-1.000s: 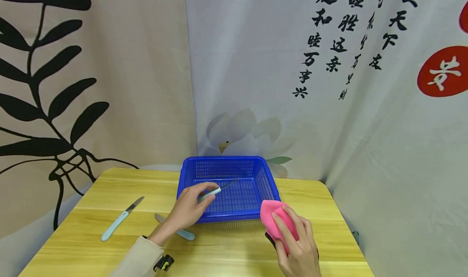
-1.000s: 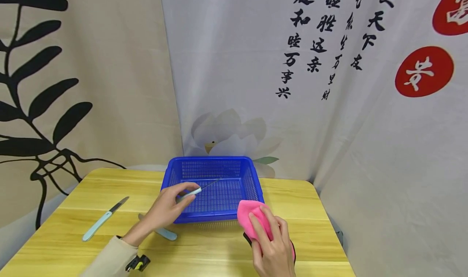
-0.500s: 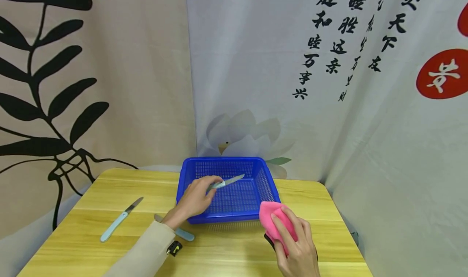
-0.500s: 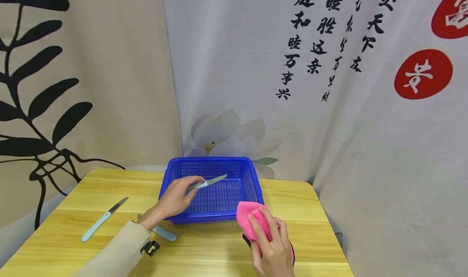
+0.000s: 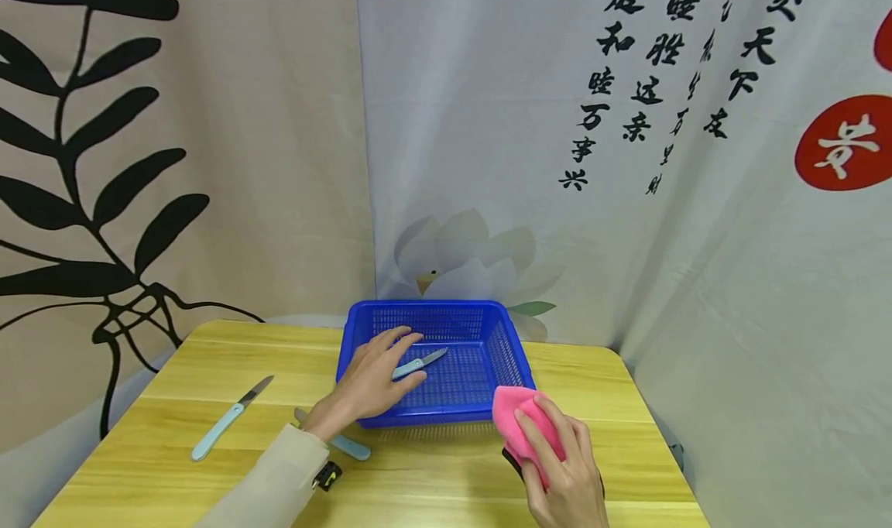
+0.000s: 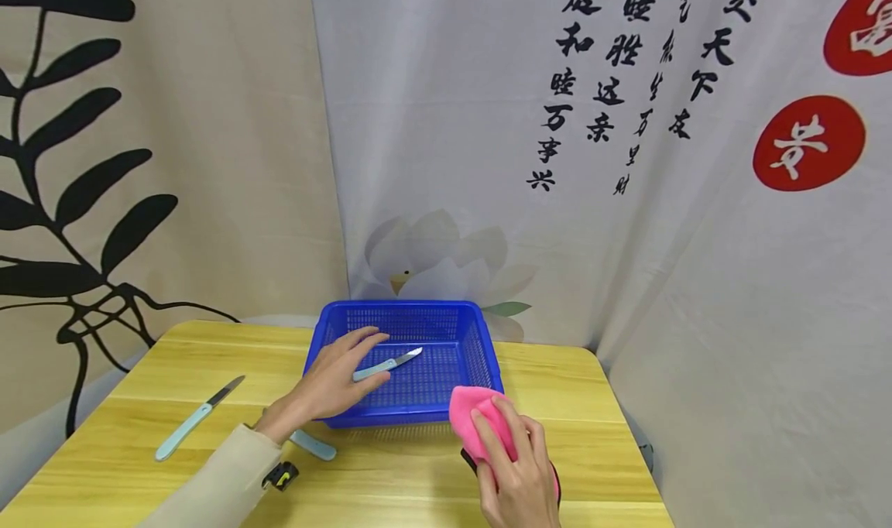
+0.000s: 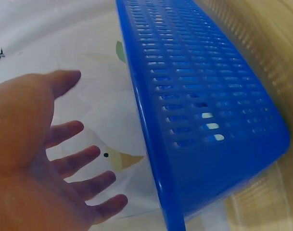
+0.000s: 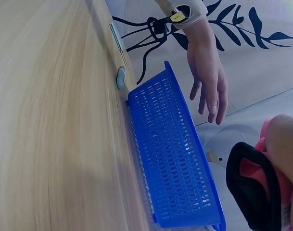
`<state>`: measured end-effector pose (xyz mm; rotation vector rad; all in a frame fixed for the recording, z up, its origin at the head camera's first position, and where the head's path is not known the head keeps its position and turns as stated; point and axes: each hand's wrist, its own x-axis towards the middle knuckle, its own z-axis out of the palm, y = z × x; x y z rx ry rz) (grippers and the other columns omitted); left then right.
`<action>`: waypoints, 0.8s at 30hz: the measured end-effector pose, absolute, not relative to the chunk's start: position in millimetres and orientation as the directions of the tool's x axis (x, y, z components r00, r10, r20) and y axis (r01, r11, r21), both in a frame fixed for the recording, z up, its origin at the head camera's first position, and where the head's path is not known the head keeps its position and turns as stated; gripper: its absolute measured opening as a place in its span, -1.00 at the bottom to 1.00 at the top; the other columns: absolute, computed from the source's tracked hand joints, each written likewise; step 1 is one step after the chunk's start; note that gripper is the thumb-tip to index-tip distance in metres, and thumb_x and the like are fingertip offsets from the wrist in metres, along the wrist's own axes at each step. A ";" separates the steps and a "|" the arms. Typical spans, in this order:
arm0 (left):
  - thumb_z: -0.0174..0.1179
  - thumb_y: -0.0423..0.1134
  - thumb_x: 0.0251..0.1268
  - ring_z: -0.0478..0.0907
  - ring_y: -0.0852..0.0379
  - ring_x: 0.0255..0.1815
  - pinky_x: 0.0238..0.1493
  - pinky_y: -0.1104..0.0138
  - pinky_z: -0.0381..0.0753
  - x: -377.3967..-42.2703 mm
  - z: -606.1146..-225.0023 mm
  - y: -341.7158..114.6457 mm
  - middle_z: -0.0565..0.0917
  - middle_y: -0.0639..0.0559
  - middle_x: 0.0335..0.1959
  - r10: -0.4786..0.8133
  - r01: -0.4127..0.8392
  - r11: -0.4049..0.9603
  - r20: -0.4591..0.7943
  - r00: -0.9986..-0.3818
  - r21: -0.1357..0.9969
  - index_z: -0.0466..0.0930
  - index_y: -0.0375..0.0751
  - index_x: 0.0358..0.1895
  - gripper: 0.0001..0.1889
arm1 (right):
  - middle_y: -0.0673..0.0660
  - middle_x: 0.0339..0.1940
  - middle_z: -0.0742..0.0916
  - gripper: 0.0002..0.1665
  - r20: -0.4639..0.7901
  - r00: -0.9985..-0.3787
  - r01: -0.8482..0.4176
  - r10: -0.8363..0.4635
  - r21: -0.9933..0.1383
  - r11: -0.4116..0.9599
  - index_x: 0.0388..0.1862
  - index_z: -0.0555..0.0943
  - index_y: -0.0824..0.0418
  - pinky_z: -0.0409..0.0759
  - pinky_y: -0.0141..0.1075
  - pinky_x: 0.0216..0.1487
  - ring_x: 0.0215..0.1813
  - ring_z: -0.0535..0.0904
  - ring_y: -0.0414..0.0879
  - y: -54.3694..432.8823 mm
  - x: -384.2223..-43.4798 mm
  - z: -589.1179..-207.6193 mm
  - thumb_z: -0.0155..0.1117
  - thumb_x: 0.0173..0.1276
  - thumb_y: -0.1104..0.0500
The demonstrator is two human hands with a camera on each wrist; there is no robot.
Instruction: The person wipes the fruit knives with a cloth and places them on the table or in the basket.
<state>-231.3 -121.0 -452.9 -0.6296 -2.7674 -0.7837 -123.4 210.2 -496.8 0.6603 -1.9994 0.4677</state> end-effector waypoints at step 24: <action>0.27 0.20 0.69 0.20 -0.41 0.82 0.72 -0.49 0.13 -173.7 -464.6 -174.2 0.38 -0.19 0.78 0.227 0.398 0.807 0.393 -0.891 0.437 0.37 0.01 0.76 -0.25 | 0.40 0.36 0.77 -0.47 0.899 -0.326 -0.719 -0.293 -0.035 0.694 0.28 0.84 0.18 0.67 -0.11 0.01 0.11 0.62 0.21 203.0 -134.0 -508.9 0.03 0.81 -0.06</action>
